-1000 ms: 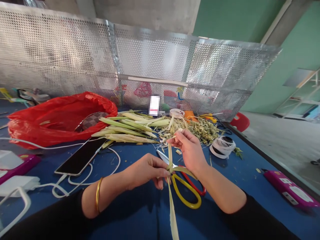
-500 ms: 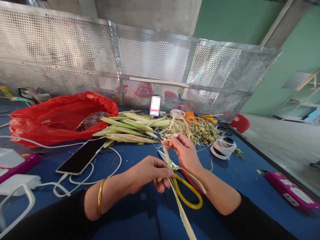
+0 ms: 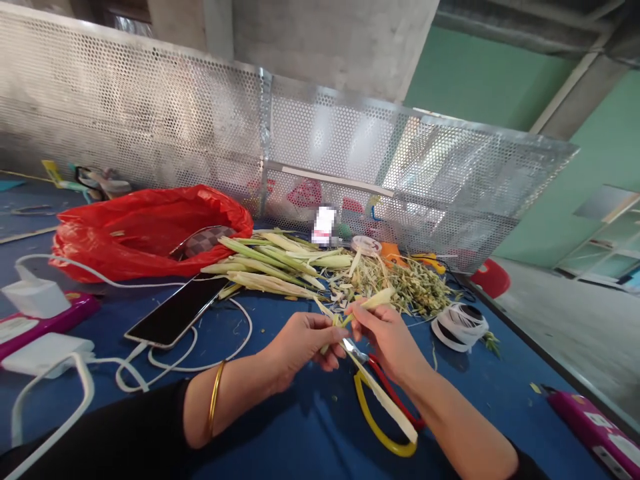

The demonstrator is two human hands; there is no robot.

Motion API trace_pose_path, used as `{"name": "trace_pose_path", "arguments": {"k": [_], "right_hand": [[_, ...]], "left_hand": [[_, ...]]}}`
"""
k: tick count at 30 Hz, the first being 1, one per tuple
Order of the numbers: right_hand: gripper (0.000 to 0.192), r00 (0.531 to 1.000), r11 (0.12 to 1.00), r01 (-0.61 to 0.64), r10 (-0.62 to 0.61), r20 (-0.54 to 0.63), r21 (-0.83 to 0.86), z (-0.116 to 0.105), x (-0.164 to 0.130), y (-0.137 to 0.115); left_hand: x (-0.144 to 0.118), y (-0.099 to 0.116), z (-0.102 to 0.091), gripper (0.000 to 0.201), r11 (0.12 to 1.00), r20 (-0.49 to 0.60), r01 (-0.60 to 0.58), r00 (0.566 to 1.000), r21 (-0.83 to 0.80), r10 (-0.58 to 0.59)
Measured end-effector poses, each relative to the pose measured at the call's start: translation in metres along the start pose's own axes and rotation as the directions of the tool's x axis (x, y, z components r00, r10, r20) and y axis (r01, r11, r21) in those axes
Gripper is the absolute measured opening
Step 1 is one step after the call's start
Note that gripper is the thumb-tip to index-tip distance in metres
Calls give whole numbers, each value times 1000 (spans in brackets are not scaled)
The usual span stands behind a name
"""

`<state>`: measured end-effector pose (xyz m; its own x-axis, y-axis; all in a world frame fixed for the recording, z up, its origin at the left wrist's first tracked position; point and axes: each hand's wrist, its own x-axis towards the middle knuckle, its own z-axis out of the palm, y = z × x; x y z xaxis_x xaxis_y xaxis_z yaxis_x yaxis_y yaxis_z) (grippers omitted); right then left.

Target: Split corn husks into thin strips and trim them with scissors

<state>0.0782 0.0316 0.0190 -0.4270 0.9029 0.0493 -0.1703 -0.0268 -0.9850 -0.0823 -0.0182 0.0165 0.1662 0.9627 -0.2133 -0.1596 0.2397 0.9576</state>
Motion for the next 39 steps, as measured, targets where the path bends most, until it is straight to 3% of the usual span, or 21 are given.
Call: {"name": "trace_pose_path", "arguments": {"k": [3,8,12,15,18,22,25,28,30,33,39], "right_hand": [[27,989,998,52,-54,-135,-18,8,-1,5],[29,971,993,57,-31,-239,99,13,1,4],[33,988,990,-8,29,-150,141,12,3,4],[37,988,979,-110,127,-91,171,13,1,5],[32,979,989,-124,134,-150,79,14,-2,7],[26,959,981,73,-119,-259,-181,18,-9,6],[25,977,948,66,-126,-174,-312,25,-13,6],[26,999,952,33,-38,-10,-304,36,-16,9],[28,999,962,25,-15,39,-271,43,-18,12],[33,998,978,-2,14,56,-210,48,-20,16],[25,999,988,37,-32,36,-152,48,-24,13]], "left_hand": [[1,-2,0,23,1000,19,-2,1000,17,2],[-3,2,1,24,999,30,-8,1000,35,7],[-6,7,2,25,1000,-2,28,1000,-2,-28],[-5,12,-1,25,995,-75,-9,997,-103,1],[0,17,-8,22,976,-185,-53,983,-211,13],[3,22,-14,25,962,-284,-87,959,-258,10],[3,20,-13,27,961,-305,-117,952,-252,36],[1,14,-8,26,972,-293,-128,954,-196,67],[0,11,-4,27,980,-265,-110,962,-164,64],[-2,9,-1,28,984,-213,-95,975,-149,62],[-5,20,-7,20,979,-45,-179,984,-98,175]]}}
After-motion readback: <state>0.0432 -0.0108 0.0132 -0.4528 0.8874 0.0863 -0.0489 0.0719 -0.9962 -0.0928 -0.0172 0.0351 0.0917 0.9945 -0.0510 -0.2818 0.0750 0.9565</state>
